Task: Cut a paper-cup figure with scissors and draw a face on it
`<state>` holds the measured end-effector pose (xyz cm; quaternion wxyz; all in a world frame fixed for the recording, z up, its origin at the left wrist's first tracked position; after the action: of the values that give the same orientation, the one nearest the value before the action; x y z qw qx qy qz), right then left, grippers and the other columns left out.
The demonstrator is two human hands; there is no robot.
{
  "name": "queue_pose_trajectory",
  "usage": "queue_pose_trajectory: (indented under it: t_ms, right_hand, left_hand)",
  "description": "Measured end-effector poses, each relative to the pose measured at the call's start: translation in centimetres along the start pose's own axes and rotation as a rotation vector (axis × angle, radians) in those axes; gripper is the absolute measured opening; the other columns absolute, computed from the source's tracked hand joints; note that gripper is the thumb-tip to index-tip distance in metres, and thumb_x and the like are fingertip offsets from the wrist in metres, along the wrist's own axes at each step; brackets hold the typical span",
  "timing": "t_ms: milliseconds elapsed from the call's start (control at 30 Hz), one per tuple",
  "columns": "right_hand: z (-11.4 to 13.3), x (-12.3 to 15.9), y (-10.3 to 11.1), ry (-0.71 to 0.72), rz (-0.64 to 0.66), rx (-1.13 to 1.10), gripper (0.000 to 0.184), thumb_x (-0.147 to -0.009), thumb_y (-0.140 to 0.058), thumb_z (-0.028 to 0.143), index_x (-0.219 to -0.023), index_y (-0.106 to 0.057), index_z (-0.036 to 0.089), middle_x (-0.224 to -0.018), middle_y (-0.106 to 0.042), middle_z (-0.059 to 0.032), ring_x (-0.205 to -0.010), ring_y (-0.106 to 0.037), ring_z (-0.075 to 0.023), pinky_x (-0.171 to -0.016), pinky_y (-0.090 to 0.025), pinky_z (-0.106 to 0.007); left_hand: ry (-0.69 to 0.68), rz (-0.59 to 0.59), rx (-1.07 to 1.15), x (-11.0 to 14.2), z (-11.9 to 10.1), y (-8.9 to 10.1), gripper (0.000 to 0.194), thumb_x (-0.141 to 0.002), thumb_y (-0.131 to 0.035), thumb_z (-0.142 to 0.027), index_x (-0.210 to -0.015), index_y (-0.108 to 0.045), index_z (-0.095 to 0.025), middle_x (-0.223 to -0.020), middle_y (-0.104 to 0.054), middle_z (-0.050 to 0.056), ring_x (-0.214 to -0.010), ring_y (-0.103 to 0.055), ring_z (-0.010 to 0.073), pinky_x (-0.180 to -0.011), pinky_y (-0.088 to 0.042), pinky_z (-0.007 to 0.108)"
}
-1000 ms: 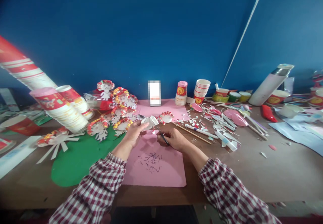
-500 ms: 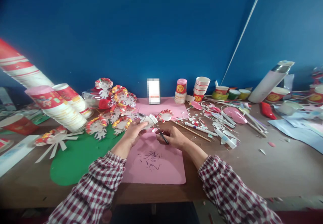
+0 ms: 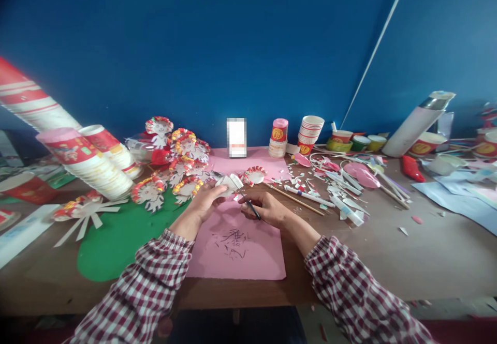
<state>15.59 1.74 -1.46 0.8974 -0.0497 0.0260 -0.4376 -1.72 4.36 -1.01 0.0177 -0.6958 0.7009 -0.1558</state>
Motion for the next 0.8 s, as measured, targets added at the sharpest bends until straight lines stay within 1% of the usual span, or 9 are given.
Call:
queue_pose_trajectory:
  t_ms: [233, 433, 567, 667, 800]
  right_hand:
    - [-0.14, -0.05, 0.13, 0.033, -0.01, 0.035, 0.038, -0.081, -0.066, 0.044, -0.098, -0.061, 0.01, -0.056, -0.044, 0.0046, -0.054, -0.042, -0.0091, -0.055, -0.034, -0.026]
    - [-0.25, -0.08, 0.24, 0.021, -0.013, 0.114, 0.04, -0.081, -0.065, 0.046, -0.097, -0.062, 0.01, -0.059, -0.048, 0.0023, -0.054, -0.04, -0.0089, -0.052, -0.031, -0.025]
    - [-0.05, -0.03, 0.2, 0.015, -0.017, 0.127, 0.041, -0.081, -0.065, 0.047, -0.096, -0.063, 0.009, -0.057, -0.045, 0.0033, -0.054, -0.041, -0.0093, -0.052, -0.032, -0.025]
    - [0.11, 0.03, 0.15, 0.002, -0.007, 0.156, 0.041, -0.081, -0.064, 0.048, -0.097, -0.062, 0.01, -0.059, -0.048, 0.0023, -0.054, -0.041, -0.0093, -0.053, -0.032, -0.025]
    - [0.31, 0.07, 0.1, 0.022, -0.001, 0.187, 0.039, -0.083, -0.062, 0.048, -0.095, -0.062, 0.011, -0.058, -0.047, 0.003, -0.054, -0.041, -0.0093, -0.053, -0.032, -0.025]
  left_hand:
    - [0.01, -0.019, 0.014, 0.18, -0.1, 0.01, 0.026, -0.057, -0.078, -0.028, -0.078, -0.071, -0.015, -0.075, -0.068, 0.005, -0.066, -0.061, 0.0139, -0.059, -0.046, 0.024]
    - [0.012, -0.02, 0.008, 0.03, 0.1, 0.14, 0.025, -0.058, -0.078, -0.028, -0.078, -0.071, -0.016, -0.077, -0.069, 0.004, -0.067, -0.061, 0.0136, -0.058, -0.045, 0.023]
    - [0.01, -0.024, 0.004, 0.06, -0.08, 0.15, 0.023, -0.058, -0.078, -0.027, -0.077, -0.071, -0.016, -0.077, -0.069, 0.004, -0.071, -0.061, 0.0145, -0.057, -0.044, 0.022]
    - [0.014, -0.036, -0.005, 0.1, -0.14, 0.16, 0.021, -0.058, -0.078, -0.027, -0.076, -0.071, -0.016, -0.076, -0.069, 0.004, -0.07, -0.061, 0.0144, -0.056, -0.044, 0.022]
    - [0.015, -0.034, 0.013, 0.06, -0.02, 0.16, 0.021, -0.058, -0.078, -0.026, -0.075, -0.071, -0.016, -0.076, -0.069, 0.005, -0.069, -0.062, 0.0151, -0.057, -0.045, 0.023]
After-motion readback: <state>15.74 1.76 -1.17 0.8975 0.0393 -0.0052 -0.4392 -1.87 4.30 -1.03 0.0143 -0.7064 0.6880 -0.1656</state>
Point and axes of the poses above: each hand's wrist, its own x-axis away from the middle knuckle, its own y-axis out of the back of the hand, z = x × y, the point moved 4 cm from there along -x, towards the middle knuckle
